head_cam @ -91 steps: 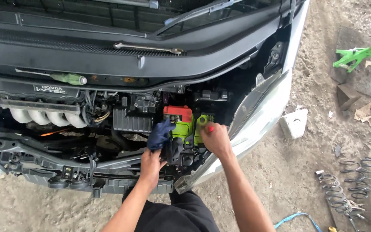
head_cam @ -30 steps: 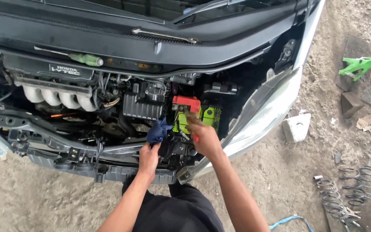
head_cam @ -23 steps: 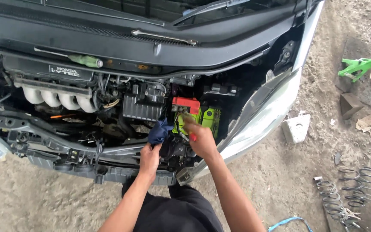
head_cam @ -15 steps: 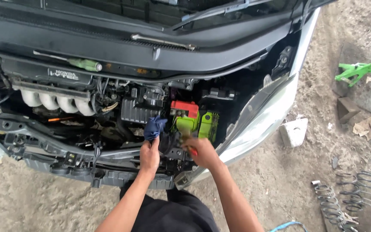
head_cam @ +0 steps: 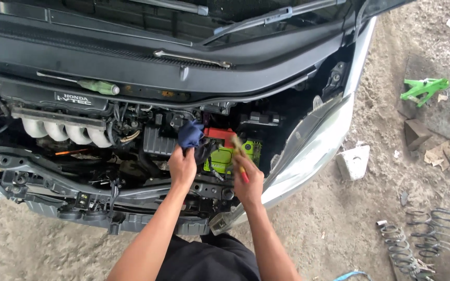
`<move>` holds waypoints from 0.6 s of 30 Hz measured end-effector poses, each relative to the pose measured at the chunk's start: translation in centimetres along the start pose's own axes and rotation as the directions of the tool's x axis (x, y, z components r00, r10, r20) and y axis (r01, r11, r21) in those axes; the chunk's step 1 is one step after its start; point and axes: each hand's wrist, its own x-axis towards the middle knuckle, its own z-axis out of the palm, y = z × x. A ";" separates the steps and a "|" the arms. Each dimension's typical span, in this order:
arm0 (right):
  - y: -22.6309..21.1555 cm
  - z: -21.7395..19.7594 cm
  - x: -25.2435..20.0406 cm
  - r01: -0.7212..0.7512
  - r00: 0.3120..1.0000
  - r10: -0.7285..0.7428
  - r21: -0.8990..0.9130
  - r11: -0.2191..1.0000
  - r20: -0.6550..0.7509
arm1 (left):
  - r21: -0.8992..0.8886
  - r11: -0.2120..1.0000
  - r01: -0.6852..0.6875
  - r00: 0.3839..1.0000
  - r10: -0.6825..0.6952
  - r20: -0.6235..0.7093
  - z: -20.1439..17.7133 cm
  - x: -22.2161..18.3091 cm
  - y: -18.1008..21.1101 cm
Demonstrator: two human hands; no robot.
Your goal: The person cleans the engine bay of a car with the hood open. They use a brush to scrub various components and a blue cloth to wipe away dust and debris from the engine cover, battery area, and surrounding parts.
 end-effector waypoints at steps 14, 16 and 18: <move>0.1 7.3 6.4 0.064 0.991 -0.047 -0.137 0.989 0.123 | 0.048 0.980 0.194 0.981 -0.195 0.001 -5.5 -3.1 -5.8; -3.2 7.4 6.3 -0.031 0.974 0.055 -0.112 0.993 0.219 | 0.045 0.980 0.192 0.981 -0.192 -0.018 -5.7 -3.3 -5.0; -4.0 7.2 6.2 -0.140 0.938 0.163 -0.096 0.986 0.306 | 0.051 0.981 0.189 0.982 -0.188 -0.027 -5.8 -2.9 -4.5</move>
